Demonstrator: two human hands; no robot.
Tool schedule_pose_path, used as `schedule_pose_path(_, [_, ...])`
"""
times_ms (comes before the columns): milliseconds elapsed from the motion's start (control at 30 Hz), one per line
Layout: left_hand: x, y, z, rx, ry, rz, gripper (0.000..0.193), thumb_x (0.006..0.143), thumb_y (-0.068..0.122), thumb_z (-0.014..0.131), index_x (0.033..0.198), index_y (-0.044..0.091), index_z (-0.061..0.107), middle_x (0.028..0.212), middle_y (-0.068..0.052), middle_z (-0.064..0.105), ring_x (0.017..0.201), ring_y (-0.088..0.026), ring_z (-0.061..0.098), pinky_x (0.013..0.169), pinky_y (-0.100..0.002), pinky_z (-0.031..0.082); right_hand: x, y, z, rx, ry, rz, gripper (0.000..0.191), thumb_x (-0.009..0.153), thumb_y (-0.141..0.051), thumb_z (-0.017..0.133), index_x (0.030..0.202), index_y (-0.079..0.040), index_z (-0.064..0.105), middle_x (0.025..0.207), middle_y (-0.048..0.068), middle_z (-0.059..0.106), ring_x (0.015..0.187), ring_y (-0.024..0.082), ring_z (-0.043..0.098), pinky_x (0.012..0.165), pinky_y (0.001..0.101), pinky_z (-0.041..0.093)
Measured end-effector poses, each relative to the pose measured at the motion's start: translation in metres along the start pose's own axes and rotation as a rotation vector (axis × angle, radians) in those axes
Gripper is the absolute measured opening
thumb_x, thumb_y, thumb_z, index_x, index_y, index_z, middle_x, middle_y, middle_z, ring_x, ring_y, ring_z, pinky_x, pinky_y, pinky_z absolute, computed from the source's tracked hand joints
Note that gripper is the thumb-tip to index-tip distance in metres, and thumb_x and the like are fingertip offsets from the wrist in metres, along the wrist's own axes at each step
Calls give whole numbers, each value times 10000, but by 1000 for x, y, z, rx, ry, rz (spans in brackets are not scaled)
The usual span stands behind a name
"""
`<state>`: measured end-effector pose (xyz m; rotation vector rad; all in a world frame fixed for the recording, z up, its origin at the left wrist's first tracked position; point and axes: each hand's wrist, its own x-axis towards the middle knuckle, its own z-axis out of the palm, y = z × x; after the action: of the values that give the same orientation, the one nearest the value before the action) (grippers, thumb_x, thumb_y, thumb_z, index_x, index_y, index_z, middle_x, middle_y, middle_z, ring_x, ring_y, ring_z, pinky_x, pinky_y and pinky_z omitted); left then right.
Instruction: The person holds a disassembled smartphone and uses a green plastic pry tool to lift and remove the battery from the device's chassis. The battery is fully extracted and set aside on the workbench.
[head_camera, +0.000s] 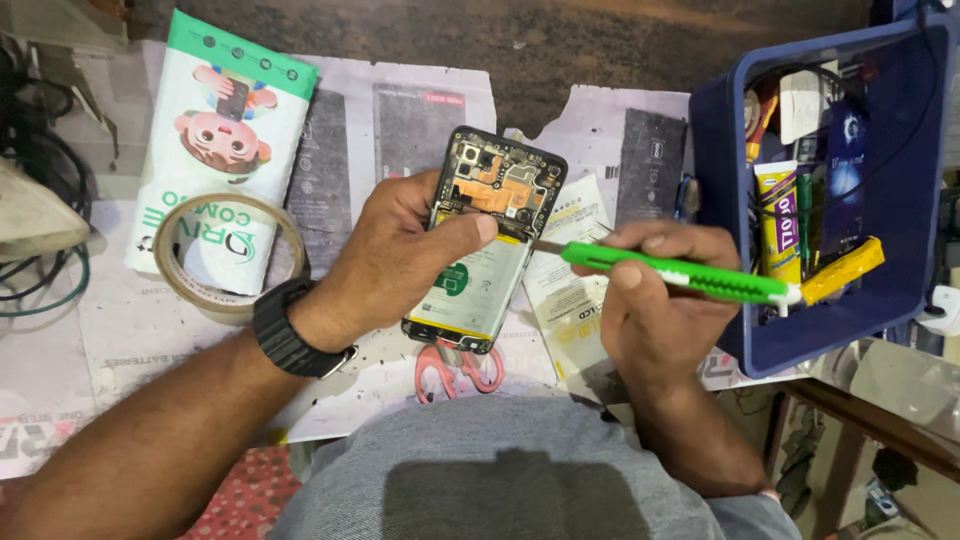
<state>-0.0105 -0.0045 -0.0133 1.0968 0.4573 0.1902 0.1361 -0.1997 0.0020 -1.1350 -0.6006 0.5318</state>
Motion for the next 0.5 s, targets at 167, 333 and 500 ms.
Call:
schedule_pose_path(167, [-3,-6,7,-49,109,90,211,988,77,646,1175,14,718,1064,-10,754,939,-49,660,841,-248,566,-15,2,6,-121,-17,-29,243,1008,-32,686,1222,-14,572,1076,214,684,884,255,725,817,382,651])
schedule_pose_path(333, [-2,-12,13,-98,182,80,197,992,58,648,1174,24,715,1076,-8,745,942,-50,646,841,-248,554,-15,1,0,-455,-181,-199,224,1006,18,670,1201,-18,566,1147,214,662,933,288,734,826,376,678])
schedule_pose_path(500, [-2,-12,11,-101,167,106,199,1003,56,644,1184,24,720,1075,-8,745,941,-48,639,835,-251,553,-12,-16,-1,-454,-390,47,276,844,89,637,1114,36,665,1267,342,661,643,144,732,531,193,593])
